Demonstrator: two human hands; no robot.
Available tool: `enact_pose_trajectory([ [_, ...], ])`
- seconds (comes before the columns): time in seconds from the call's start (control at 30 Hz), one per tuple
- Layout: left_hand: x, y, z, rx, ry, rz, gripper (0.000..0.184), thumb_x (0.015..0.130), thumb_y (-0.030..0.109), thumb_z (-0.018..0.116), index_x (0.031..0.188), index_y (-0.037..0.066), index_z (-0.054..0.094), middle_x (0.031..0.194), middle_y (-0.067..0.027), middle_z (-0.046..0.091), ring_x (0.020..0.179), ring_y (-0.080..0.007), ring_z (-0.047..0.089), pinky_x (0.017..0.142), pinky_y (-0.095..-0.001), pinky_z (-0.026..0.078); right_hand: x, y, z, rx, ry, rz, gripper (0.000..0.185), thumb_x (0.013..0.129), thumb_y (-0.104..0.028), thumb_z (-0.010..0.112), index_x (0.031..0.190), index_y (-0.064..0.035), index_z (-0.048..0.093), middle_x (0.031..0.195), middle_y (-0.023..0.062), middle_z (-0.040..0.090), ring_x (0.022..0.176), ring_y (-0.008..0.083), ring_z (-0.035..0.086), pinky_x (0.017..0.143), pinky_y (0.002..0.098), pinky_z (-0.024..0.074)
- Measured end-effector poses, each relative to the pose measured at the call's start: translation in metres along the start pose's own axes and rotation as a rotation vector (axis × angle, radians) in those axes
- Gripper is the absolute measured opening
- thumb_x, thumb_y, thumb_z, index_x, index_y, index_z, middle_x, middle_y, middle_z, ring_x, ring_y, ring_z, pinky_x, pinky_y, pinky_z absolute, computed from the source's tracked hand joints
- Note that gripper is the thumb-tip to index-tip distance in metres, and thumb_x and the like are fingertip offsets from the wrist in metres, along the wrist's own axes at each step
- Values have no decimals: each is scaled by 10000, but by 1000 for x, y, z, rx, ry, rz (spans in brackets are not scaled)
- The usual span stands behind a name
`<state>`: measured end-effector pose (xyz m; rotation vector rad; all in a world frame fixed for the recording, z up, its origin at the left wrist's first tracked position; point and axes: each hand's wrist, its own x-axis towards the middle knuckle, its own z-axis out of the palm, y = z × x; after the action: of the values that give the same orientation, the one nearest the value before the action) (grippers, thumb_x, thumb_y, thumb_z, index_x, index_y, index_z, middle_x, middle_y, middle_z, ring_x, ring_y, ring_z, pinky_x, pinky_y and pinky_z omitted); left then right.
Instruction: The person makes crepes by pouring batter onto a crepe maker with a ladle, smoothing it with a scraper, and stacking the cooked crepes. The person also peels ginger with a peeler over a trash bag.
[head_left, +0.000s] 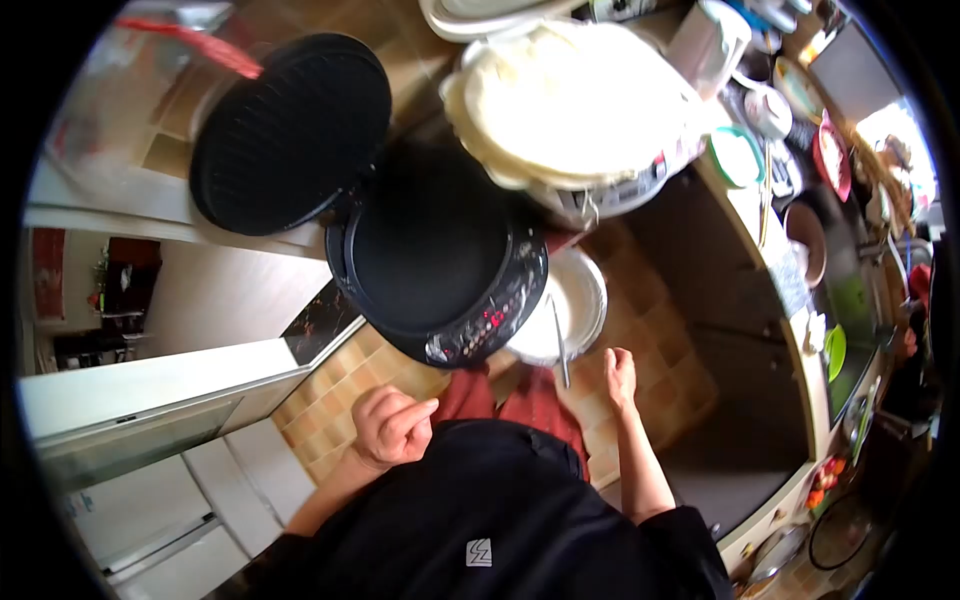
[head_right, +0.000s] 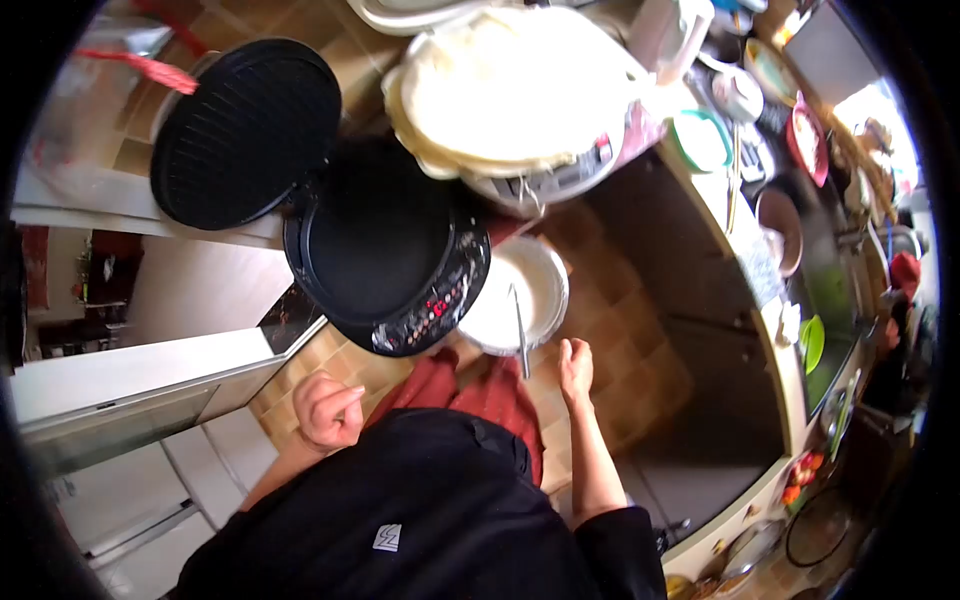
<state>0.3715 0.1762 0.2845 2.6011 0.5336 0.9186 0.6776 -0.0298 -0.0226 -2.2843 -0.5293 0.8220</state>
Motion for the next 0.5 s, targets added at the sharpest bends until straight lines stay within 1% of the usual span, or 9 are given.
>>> enact_pose_trajectory([
  [0.13,-118,-7,27,46,-203,-386,241,806,-10,611,1038,48,636,750,-68,552,576,-230,528,511,-328,438,-11,54,52,-78,-53,133,609,920,-466,543,1240,52,529,1211,266,583,1117,389,567,948,449,447],
  [0.23,-178,-7,48,-16,-283,-942,221,836,6,615,1054,36,639,767,-89,563,598,-211,547,533,-319,450,28,82,86,-60,-37,237,671,884,-473,604,1289,49,492,1249,236,574,1099,361,579,923,417,468],
  [0.27,-203,-13,56,-100,-264,-1096,234,887,31,597,1120,22,611,776,-67,569,636,-144,559,561,-287,466,37,81,90,148,-123,401,693,870,-477,620,1329,19,464,1236,203,582,1091,323,577,904,420,476],
  [0.3,-205,-10,61,-196,-213,-1218,241,900,35,586,1140,18,596,781,-56,570,646,-130,557,572,-278,472,44,71,89,356,-207,563,722,856,-480,637,1369,-12,437,1224,169,590,1083,285,575,886,422,485],
  [0.33,-204,-6,68,-291,-154,-1338,248,914,38,574,1161,14,580,785,-45,570,656,-117,554,583,-269,477,51,60,87,451,-289,670,715,834,-413,701,1398,-74,422,1152,125,604,950,228,602,829,415,498],
  [0.37,-204,-3,73,-386,-85,-1457,256,927,42,562,1181,10,565,789,-33,570,666,-103,552,594,-261,483,58,69,95,520,-353,704,725,826,-395,716,1407,-87,410,1151,118,605,925,225,612,812,412,503],
  [0.43,-212,1,78,-440,-110,-1494,266,946,49,536,1208,5,540,799,-26,572,664,-96,549,604,-252,490,69,74,110,653,-489,769,752,812,-357,746,1425,-111,387,1150,105,606,874,219,631,780,406,513],
  [0.47,-216,3,80,-467,-117,-1507,271,956,53,523,1222,3,527,804,-23,573,664,-92,547,609,-248,494,69,76,117,670,-416,810,775,789,-339,779,1415,-114,381,1113,79,616,777,206,635,713,377,524],
  [0.5,-222,5,80,-471,-168,-1500,270,956,53,520,1220,-1,528,815,-33,583,664,-95,552,612,-249,496,68,84,128,659,-386,794,772,778,-409,777,1386,-116,401,1084,71,624,757,199,627,664,361,525],
])
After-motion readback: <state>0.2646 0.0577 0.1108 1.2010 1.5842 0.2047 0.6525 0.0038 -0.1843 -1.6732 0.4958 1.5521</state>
